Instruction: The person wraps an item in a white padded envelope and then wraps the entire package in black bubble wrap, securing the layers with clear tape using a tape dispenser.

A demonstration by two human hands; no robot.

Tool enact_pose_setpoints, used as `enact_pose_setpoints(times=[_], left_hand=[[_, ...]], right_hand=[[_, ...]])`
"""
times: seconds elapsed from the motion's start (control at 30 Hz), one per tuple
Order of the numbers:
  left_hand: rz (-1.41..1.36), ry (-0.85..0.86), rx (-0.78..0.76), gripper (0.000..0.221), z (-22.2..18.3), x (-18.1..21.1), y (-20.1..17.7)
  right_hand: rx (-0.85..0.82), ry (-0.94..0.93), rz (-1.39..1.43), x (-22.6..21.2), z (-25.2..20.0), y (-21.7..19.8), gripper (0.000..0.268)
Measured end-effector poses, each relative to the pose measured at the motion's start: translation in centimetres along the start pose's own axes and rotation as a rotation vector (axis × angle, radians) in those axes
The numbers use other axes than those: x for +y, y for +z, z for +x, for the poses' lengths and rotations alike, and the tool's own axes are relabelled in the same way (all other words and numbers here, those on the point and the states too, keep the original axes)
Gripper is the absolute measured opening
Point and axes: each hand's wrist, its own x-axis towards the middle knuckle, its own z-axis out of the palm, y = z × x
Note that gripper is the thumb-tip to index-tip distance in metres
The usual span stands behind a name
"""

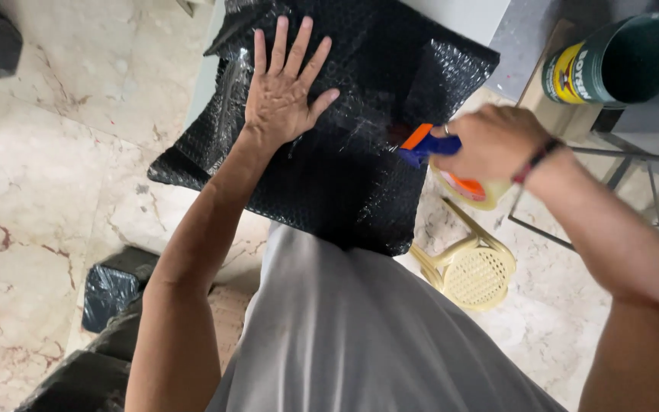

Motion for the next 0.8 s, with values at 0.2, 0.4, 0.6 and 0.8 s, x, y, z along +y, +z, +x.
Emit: enact_pose_setpoints(times=[0.2, 0.4, 0.6, 0.8], left_hand=[[0.048, 0.004, 0.092, 0.071, -0.5, -0.4, 1.5], [-0.077, -0.098, 0.203, 0.090, 0.6, 2.5, 3.7], [-0.053, -0.072, 0.085, 0.091, 1.7, 11.6, 3.7], [-0.131, -0.181, 0.050, 0.104, 2.0, 12.8, 5.5]], right_hand=[[-0.381, 0.378, -0.052, 6.2, 3.8, 2.1, 0.046], [-0.320, 0.427, 0.615, 14.9, 0.8, 11.1, 0.078], [0.394, 0.137, 1.842, 19.8, 3.1, 29.3, 0.047], [0.916, -0.122, 2.742, 6.1, 2.8, 27.8, 0.045]])
